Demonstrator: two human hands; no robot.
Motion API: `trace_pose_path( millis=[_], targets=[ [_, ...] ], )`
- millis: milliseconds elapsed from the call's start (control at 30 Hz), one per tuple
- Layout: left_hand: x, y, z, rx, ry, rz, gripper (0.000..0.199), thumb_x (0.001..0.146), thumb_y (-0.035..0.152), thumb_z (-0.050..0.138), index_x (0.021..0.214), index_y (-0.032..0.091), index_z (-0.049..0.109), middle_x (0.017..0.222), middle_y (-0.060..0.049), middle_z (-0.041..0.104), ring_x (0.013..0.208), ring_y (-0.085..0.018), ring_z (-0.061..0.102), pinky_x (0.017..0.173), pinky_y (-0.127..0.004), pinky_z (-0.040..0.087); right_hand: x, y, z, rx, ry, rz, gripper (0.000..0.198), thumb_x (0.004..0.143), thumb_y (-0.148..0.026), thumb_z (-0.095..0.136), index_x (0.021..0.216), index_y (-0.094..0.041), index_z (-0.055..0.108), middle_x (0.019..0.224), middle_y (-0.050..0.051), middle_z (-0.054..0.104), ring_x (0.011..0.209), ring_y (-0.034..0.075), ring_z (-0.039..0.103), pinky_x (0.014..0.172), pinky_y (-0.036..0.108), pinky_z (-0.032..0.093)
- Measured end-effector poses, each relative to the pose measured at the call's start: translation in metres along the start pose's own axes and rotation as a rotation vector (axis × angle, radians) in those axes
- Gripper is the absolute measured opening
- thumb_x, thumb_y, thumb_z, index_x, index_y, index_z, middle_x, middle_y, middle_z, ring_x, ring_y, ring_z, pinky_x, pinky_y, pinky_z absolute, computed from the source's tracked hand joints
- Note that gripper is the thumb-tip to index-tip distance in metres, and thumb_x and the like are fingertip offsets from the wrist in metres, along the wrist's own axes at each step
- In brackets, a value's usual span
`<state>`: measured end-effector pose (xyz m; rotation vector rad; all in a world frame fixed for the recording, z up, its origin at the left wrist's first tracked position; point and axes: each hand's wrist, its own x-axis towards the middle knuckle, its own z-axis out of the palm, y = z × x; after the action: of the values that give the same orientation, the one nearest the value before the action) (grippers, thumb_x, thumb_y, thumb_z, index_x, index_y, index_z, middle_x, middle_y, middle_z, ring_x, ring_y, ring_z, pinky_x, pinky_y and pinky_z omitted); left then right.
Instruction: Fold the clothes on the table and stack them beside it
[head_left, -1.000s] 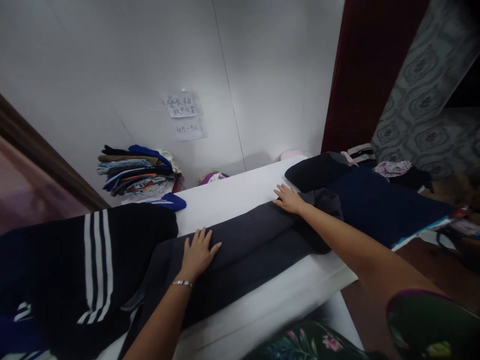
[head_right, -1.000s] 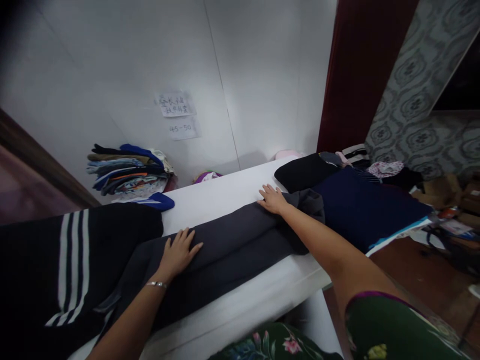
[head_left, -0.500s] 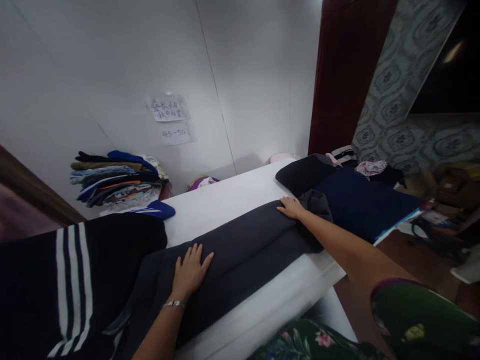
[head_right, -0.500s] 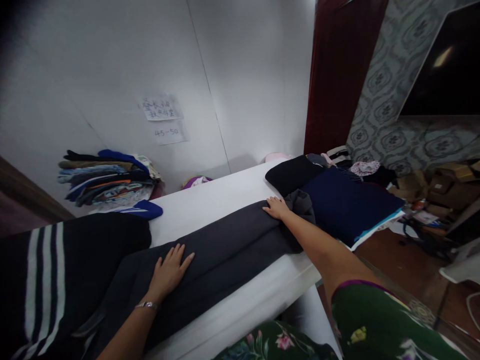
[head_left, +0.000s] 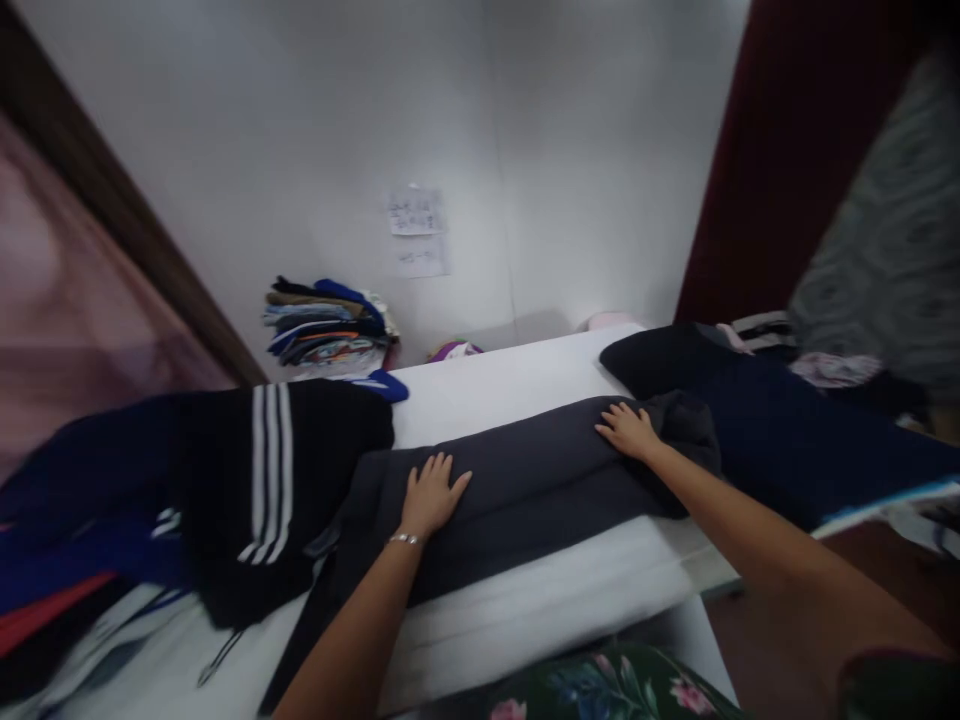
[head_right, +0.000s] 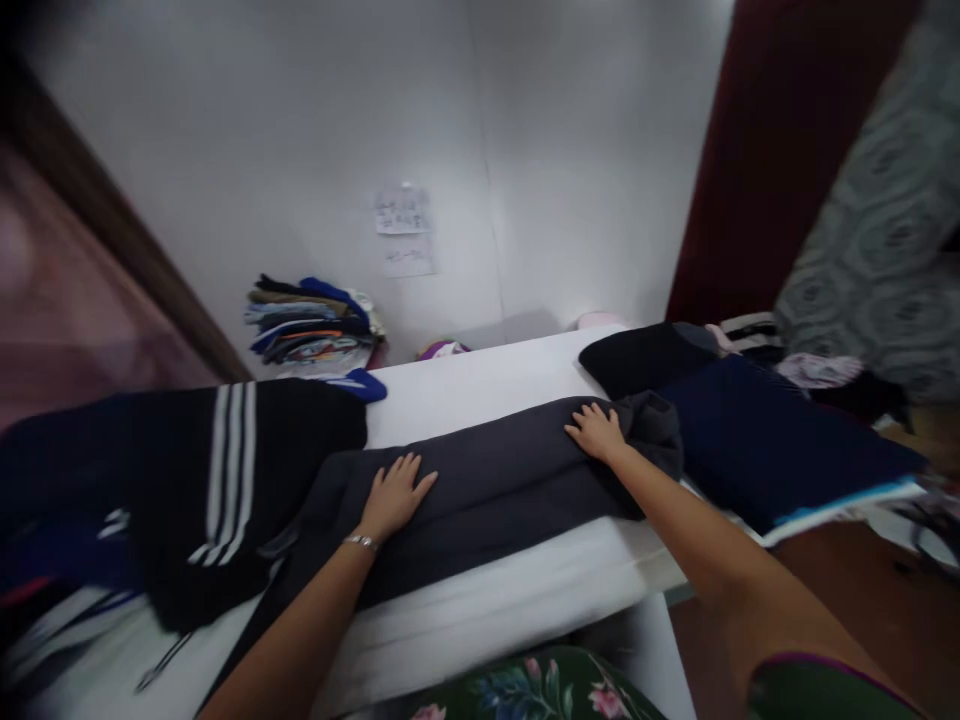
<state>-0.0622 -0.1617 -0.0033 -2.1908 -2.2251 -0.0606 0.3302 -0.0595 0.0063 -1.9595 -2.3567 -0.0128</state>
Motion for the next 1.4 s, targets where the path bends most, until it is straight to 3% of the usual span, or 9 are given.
trace_pose_path(
  millis=[167,267,367,533,733,967,1167,1267,1400],
  targets=[
    [-0.010,0.010,-0.003,-0.108,0.072,-0.028,0.062,0.094,0.057,0.028,0.139,0.018,0.046,0.147,-0.011,0.042,0.139,-0.026,0.032,0.114,-0.048,0.020,0.000,-0.058,-0.006,0.106,0.226,-0.344,0.052,0.097,-0.046,0.026,0.133,-0.022,0.054,0.143,0.010,0.048,0.139,0.029,0.031,0.112,0.056,0.017],
    [-0.017,0.013,-0.004,-0.132,0.094,-0.065,0.061,0.093,0.057,0.031,0.136,0.018,0.049,0.144,-0.011,0.047,0.137,-0.027,0.035,0.114,-0.049,0.018,-0.006,-0.093,0.010,0.114,0.171,-0.455,0.054,0.095,-0.053,0.028,0.136,-0.026,0.051,0.145,0.009,0.046,0.138,0.030,0.032,0.110,0.058,0.021],
    [-0.029,0.010,-0.003,-0.123,0.122,-0.109,0.058,0.093,0.056,0.033,0.132,0.018,0.053,0.140,-0.011,0.051,0.135,-0.026,0.038,0.114,-0.049,0.018,-0.011,-0.108,0.035,0.042,0.136,-0.485,0.056,0.094,-0.053,0.029,0.138,-0.025,0.049,0.145,0.010,0.045,0.136,0.030,0.036,0.106,0.058,0.026],
    [-0.059,-0.005,-0.007,-0.087,0.192,-0.206,0.042,0.094,0.043,0.042,0.123,0.017,0.058,0.134,-0.009,0.057,0.131,-0.025,0.041,0.114,-0.047,0.020,-0.015,-0.103,0.058,0.021,0.247,-0.516,0.056,0.094,-0.051,0.027,0.137,-0.024,0.050,0.144,0.011,0.047,0.134,0.031,0.038,0.105,0.059,0.027],
    [-0.093,-0.022,-0.020,-0.098,0.304,-0.409,0.033,0.090,0.031,0.051,0.120,0.018,0.059,0.137,-0.009,0.054,0.131,-0.024,0.041,0.108,-0.042,0.030,-0.016,-0.100,0.057,0.030,0.287,-0.534,0.057,0.094,-0.051,0.024,0.136,-0.022,0.051,0.141,0.012,0.050,0.132,0.031,0.040,0.105,0.058,0.027],
    [-0.115,-0.043,-0.032,-0.261,0.366,-0.683,0.035,0.089,0.030,0.052,0.121,0.017,0.061,0.127,-0.009,0.061,0.115,-0.022,0.056,0.097,-0.032,0.042,-0.016,-0.098,0.058,0.055,0.274,-0.547,0.059,0.094,-0.052,0.023,0.134,-0.020,0.052,0.140,0.012,0.051,0.132,0.031,0.041,0.105,0.059,0.028],
    [-0.113,-0.066,-0.039,-0.443,0.338,-0.836,0.032,0.089,0.033,0.053,0.115,0.020,0.065,0.104,-0.007,0.072,0.098,-0.021,0.065,0.083,-0.029,0.046,-0.017,-0.096,0.050,0.186,0.309,-0.546,0.056,0.093,-0.053,0.028,0.133,-0.021,0.053,0.138,0.012,0.053,0.132,0.031,0.041,0.106,0.061,0.024],
    [-0.102,-0.076,-0.035,-0.557,0.373,-0.831,0.037,0.087,0.037,0.057,0.117,0.017,0.064,0.100,-0.007,0.072,0.098,-0.020,0.065,0.082,-0.026,0.046,-0.024,-0.096,0.042,0.268,0.377,-0.682,0.057,0.090,-0.055,0.035,0.136,-0.024,0.049,0.141,0.010,0.051,0.135,0.029,0.038,0.109,0.059,0.020],
    [-0.085,-0.081,-0.030,-0.617,0.348,-0.832,0.041,0.083,0.041,0.061,0.116,0.016,0.063,0.098,-0.007,0.072,0.094,-0.020,0.065,0.078,-0.027,0.046,-0.034,-0.103,0.039,0.235,0.294,-0.880,0.055,0.088,-0.055,0.043,0.134,-0.024,0.052,0.139,0.009,0.053,0.133,0.028,0.041,0.110,0.054,0.022]
  ],
)
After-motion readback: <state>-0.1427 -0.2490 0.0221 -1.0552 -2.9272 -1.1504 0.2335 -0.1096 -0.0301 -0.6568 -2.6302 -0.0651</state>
